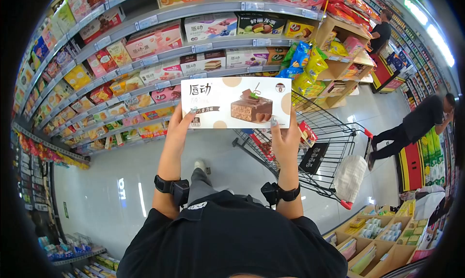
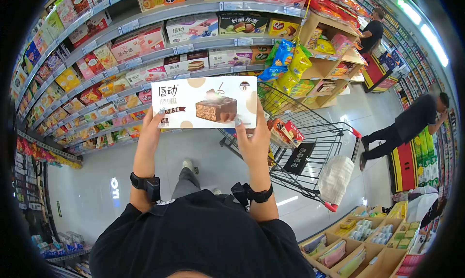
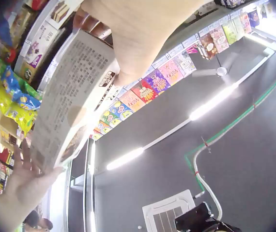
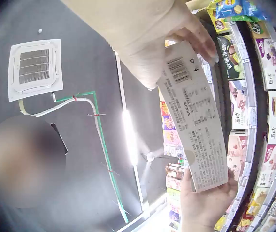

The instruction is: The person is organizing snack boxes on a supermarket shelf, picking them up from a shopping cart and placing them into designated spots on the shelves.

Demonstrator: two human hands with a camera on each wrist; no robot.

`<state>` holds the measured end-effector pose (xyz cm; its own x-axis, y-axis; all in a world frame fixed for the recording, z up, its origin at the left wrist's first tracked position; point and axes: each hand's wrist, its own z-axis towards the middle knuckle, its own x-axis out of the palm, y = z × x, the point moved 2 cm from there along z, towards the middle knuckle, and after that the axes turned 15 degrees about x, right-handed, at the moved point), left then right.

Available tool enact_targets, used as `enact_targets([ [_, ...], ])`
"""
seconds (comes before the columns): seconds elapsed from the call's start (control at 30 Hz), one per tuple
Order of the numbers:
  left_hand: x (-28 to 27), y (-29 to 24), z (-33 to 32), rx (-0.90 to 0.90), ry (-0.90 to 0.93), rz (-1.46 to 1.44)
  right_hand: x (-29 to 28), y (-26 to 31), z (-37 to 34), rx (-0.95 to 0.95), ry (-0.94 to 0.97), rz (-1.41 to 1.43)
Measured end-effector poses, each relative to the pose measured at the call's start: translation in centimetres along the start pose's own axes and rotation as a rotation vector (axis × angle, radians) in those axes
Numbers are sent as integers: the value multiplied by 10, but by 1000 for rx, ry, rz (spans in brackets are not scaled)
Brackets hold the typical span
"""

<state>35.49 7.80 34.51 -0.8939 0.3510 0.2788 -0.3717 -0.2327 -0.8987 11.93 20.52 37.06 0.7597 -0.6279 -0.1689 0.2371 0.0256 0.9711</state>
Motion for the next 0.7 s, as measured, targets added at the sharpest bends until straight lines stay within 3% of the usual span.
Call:
enact_targets([
  [0.07,0,-8,3,37,9,73,2,-8,7,-47,-34,-37],
  [0.2,-1,-22,10,137,83,159,14,-22,13,20,31,195],
  [0.27,4,-33,13,177,114,176,13,-22,14,25,4,110],
  [0.7,13,-43,7,199,199,240,6,-31,13,36,-59,176],
])
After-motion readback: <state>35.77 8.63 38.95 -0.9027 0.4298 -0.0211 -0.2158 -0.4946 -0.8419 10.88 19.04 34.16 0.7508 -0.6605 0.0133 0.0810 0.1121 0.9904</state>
